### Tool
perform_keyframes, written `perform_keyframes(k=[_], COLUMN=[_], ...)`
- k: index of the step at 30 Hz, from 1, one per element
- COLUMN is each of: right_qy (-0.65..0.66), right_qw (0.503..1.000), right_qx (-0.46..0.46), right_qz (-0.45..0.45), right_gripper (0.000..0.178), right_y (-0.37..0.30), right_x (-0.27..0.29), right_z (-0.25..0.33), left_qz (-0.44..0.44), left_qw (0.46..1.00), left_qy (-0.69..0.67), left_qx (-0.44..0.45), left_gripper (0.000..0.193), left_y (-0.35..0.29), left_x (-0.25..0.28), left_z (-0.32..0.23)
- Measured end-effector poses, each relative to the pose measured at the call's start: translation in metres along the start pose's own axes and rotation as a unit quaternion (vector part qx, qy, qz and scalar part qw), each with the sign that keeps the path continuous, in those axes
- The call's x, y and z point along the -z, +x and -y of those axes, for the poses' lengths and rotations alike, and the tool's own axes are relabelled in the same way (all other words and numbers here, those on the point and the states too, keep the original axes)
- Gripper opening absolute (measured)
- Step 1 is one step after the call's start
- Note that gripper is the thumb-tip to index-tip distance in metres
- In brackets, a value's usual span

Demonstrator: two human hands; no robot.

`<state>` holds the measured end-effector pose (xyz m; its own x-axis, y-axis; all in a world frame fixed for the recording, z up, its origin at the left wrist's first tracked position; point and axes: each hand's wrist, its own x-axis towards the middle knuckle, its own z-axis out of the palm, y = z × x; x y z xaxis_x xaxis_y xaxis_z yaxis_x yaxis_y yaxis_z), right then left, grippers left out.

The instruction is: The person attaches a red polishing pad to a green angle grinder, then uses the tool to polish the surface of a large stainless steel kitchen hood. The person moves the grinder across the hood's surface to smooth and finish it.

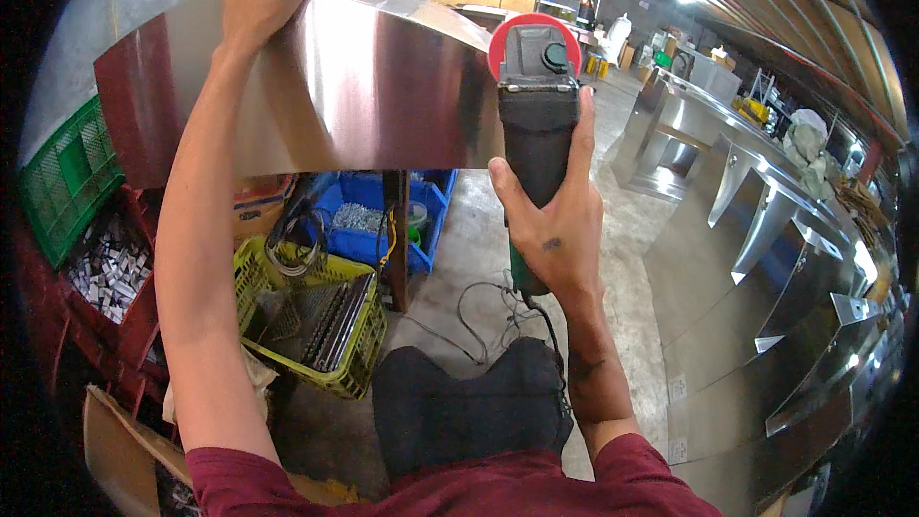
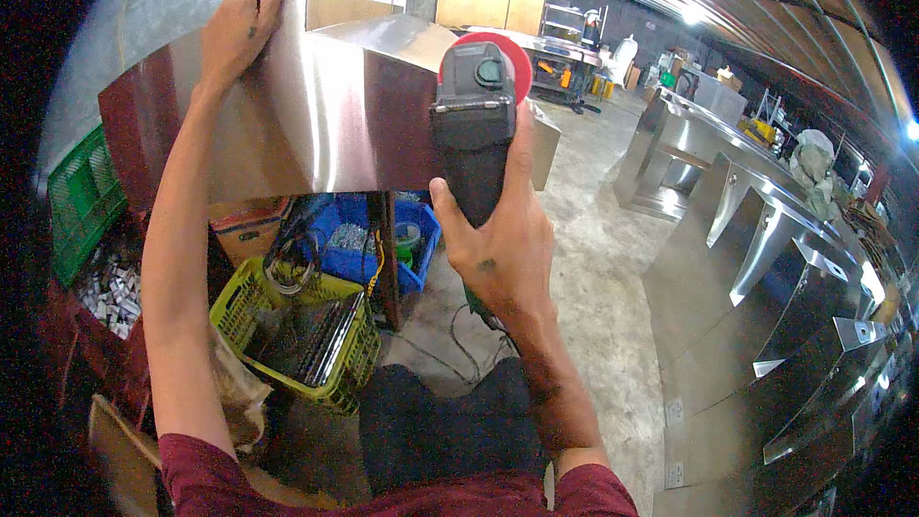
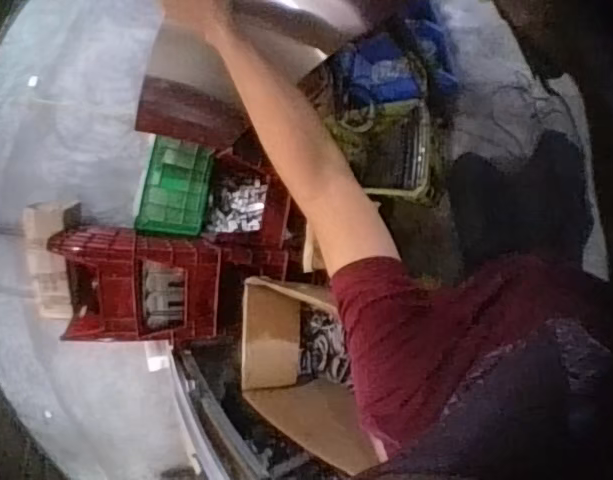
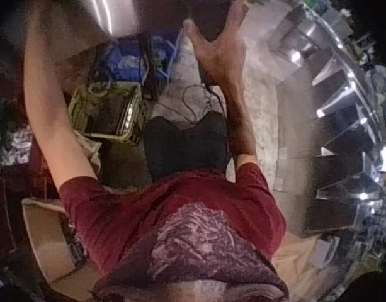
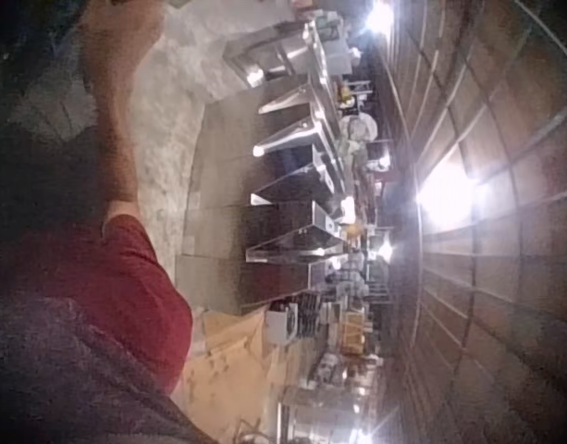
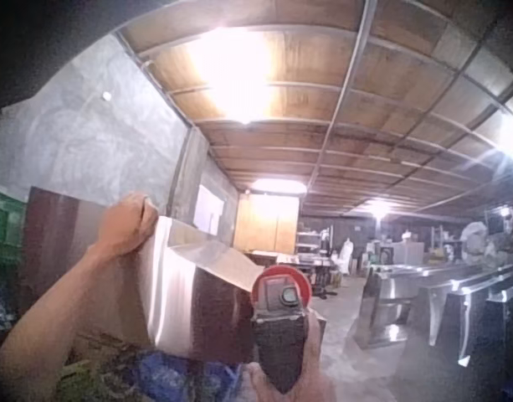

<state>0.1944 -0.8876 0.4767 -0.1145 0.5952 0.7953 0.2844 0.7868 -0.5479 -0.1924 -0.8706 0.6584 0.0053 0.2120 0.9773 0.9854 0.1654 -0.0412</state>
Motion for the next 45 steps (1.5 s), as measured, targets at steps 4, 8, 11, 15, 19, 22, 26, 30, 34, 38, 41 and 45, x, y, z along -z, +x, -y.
perform_keyframes(k=[4,8,11,15,19,22,26,30,34,38,41,45], right_qy=[-0.015,-0.03,-0.026,-0.009,-0.004,-0.001,-0.01,-0.03,-0.027,-0.03,-0.021,-0.021], right_qw=[1.0,0.998,0.998,0.998,0.998,0.998,1.0,1.0,0.999,0.999,0.999,0.998], right_qx=[0.022,0.058,0.056,0.055,0.056,0.055,0.021,0.0,0.021,0.005,-0.014,-0.037], right_qz=[0.014,0.005,0.005,-0.002,-0.004,-0.009,-0.006,-0.006,-0.022,-0.029,-0.035,-0.041], right_gripper=[0.108,0.107,0.107,0.106,0.106,0.106,0.107,0.107,0.107,0.106,0.105,0.106], right_y=[0.007,0.011,0.011,0.013,0.017,0.017,0.015,0.015,0.012,0.006,0.002,-0.005], right_x=[-0.007,-0.02,-0.023,-0.022,-0.023,-0.024,-0.019,-0.011,-0.009,-0.004,0.002,0.011], right_z=[-0.002,-0.003,-0.004,-0.006,-0.009,-0.009,-0.009,-0.016,-0.025,-0.031,-0.035,-0.042], left_qz=[-0.033,-0.024,-0.021,-0.026,-0.017,-0.025,-0.027,-0.023,-0.012,-0.017,-0.011,-0.021], left_qw=[0.999,1.0,1.0,1.0,1.0,0.999,0.999,1.0,1.0,1.0,1.0,0.999], left_qy=[-0.014,-0.002,0.005,-0.007,-0.014,-0.014,-0.021,-0.003,-0.01,-0.011,-0.015,-0.031], left_qx=[-0.016,-0.018,-0.006,-0.008,-0.022,-0.015,-0.014,-0.019,-0.007,-0.009,-0.024,-0.035], left_gripper=[0.044,0.043,0.042,0.042,0.042,0.042,0.043,0.045,0.045,0.045,0.045,0.044], left_y=[-0.002,-0.001,0.0,-0.001,-0.002,-0.001,-0.001,0.004,0.003,0.002,0.003,0.0], left_x=[-0.002,0.0,-0.001,-0.001,0.0,-0.002,-0.006,-0.007,-0.006,-0.005,-0.003,-0.002], left_z=[-0.001,0.0,0.0,-0.001,0.0,0.001,0.005,0.007,0.006,0.005,0.007,0.001])
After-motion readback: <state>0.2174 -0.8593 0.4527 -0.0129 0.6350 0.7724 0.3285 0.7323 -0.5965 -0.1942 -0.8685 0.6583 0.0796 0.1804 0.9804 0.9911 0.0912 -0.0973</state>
